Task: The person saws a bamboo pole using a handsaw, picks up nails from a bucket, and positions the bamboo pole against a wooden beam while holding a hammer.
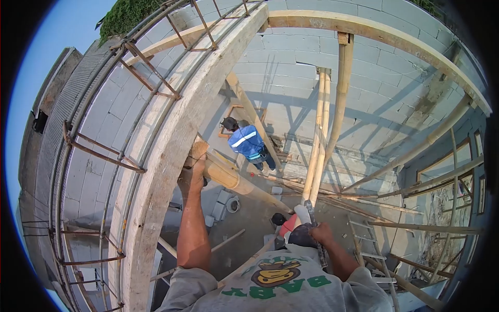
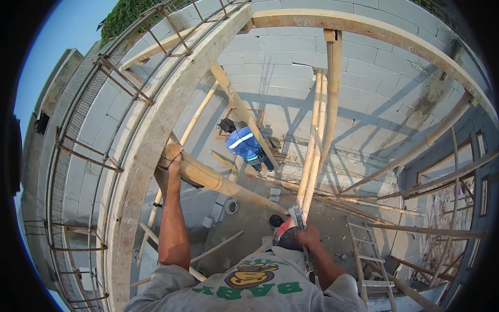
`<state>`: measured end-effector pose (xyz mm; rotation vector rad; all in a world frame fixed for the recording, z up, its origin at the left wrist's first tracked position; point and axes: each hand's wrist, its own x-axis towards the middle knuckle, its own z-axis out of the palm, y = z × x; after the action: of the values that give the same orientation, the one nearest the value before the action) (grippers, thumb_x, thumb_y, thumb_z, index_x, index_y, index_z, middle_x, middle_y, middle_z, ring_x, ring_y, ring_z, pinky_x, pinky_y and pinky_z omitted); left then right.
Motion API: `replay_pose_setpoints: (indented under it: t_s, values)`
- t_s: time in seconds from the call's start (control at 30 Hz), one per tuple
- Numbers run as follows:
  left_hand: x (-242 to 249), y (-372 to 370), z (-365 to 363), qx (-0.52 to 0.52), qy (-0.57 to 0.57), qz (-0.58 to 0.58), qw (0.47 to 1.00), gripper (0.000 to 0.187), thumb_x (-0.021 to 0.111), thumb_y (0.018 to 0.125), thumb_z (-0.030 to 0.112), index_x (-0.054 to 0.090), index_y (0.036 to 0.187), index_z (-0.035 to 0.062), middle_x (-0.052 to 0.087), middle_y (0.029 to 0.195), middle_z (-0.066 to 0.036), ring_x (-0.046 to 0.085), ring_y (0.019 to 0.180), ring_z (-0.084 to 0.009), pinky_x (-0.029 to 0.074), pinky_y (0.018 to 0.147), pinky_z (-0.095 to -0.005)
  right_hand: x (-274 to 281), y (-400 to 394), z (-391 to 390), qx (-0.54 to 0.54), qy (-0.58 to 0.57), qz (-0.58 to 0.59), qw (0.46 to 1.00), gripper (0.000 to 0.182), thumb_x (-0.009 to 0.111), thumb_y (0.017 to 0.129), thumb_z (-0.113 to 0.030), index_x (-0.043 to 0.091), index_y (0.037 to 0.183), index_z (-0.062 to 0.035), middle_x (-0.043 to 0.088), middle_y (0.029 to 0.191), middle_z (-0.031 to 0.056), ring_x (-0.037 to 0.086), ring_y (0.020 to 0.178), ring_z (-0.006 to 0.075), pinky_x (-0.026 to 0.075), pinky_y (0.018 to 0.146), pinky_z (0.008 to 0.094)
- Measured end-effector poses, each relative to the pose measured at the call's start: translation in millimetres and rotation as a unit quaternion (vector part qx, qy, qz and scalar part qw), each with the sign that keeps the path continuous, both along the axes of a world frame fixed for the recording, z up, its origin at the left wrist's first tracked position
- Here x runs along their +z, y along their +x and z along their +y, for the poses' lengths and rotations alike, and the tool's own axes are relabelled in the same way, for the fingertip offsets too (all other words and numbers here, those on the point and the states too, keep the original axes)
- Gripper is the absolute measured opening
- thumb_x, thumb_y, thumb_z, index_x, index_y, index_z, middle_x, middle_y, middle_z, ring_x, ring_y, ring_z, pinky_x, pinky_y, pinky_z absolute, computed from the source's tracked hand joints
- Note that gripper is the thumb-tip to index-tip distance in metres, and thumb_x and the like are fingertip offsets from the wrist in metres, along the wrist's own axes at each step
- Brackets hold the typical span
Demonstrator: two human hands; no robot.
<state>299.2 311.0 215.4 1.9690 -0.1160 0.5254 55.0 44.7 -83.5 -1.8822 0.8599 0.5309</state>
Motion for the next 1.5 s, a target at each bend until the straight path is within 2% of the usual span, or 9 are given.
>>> replay_pose_setpoints:
  t_s: [0.23,0.43,0.5,0.6,0.83,0.97,1.07,1.4,1.5]
  values:
    - [-14.8,16.4,18.3,-0.022,0.014,-0.068,0.997,0.047,0.068,0.078,0.021,0.053,0.116,-0.0014,0.060,0.104,-0.012,0.059,0.097,-0.0224,0.045,0.091,-0.0367,-33.0,-2.6,8.4,-0.021,-0.013,-0.032,0.999,0.023,0.068,0.064,-0.020,0.067,0.057,0.0020,0.065,0.057,0.0156,0.068,0.056,0.0242,0.055,0.064,0.0357]
    - [-0.6,4.2,12.7,-0.097,-0.017,-0.034,0.995,0.048,0.064,0.082,0.033,0.053,0.115,-0.0013,0.061,0.101,-0.013,0.060,0.094,-0.0241,0.048,0.086,-0.0397,-103.6,-14.3,26.6,-0.053,-0.004,-0.061,0.997,0.048,0.064,0.064,-0.006,0.053,0.109,0.0039,0.066,0.077,0.0195,0.067,0.063,0.0248,0.053,0.057,0.0389]
    - [-2.8,9.8,31.1,-0.112,-0.010,-0.013,0.994,0.052,0.063,0.083,0.038,0.051,0.118,0.0005,0.061,0.104,-0.013,0.060,0.097,-0.0247,0.048,0.088,-0.0404,-122.3,-18.2,33.1,-0.101,0.040,-0.053,0.993,0.048,0.064,0.064,-0.004,0.052,0.109,0.0018,0.064,0.076,0.0168,0.065,0.060,0.0235,0.051,0.055,0.0376]
    - [1.4,4.9,25.1,-0.095,-0.006,-0.020,0.995,0.053,0.061,0.084,0.040,0.051,0.118,0.0014,0.061,0.107,-0.012,0.059,0.100,-0.0248,0.047,0.089,-0.0409,-87.5,-11.3,18.8,-0.133,0.096,0.029,0.986,0.030,0.063,0.065,-0.020,0.068,0.076,0.0068,0.068,0.080,0.0241,0.068,0.072,0.0345,0.054,0.074,0.0406]
    - [-6.7,7.0,22.2,-0.137,-0.073,-0.002,0.988,0.052,0.062,0.083,0.040,0.052,0.118,0.0020,0.060,0.107,-0.012,0.058,0.103,-0.0253,0.046,0.091,-0.0417,-61.3,-3.6,-15.2,-0.156,0.121,0.026,0.980,0.025,0.063,0.065,-0.017,0.067,0.073,0.0057,0.064,0.064,0.0141,0.063,0.054,0.0253,0.051,0.055,0.0372]
    - [-7.4,2.4,7.0,-0.105,-0.101,0.000,0.989,0.060,0.065,0.078,0.036,0.047,0.124,0.0021,0.059,0.109,-0.014,0.059,0.105,-0.0273,0.043,0.097,-0.0426,-1.9,17.3,-41.2,-0.146,0.084,-0.023,0.985,0.016,0.063,0.061,-0.009,0.060,0.059,0.0063,0.059,0.053,0.0139,0.060,0.047,0.0236,0.048,0.048,0.0355]
    - [-14.0,3.7,6.8,-0.106,-0.138,0.002,0.985,0.064,0.067,0.077,0.034,0.046,0.127,0.0012,0.059,0.111,-0.014,0.059,0.104,-0.0277,0.046,0.095,-0.0422,-91.2,2.0,-55.5,-0.083,-0.058,-0.056,0.993,0.017,0.064,0.060,-0.010,0.059,0.058,0.0067,0.060,0.054,0.0155,0.059,0.045,0.0250,0.047,0.047,0.0370]
    - [-8.8,4.8,7.7,-0.140,-0.208,0.027,0.968,0.070,0.073,0.074,0.020,0.043,0.135,0.0021,0.060,0.115,-0.017,0.060,0.108,-0.0282,0.045,0.101,-0.0430,-36.1,18.8,-57.3,-0.090,0.030,-0.015,0.995,0.016,0.065,0.060,-0.010,0.060,0.059,0.0051,0.059,0.054,0.0127,0.059,0.047,0.0229,0.045,0.047,0.0371]
    - [-6.5,3.7,4.8,-0.121,-0.183,0.047,0.975,0.075,0.072,0.073,0.029,0.039,0.135,0.0022,0.055,0.119,-0.017,0.056,0.113,-0.0278,0.045,0.100,-0.0432,-3.7,22.7,-41.6,-0.071,0.046,-0.007,0.996,0.020,0.065,0.062,-0.013,0.063,0.064,0.0060,0.061,0.056,0.0144,0.061,0.050,0.0239,0.047,0.051,0.0380]
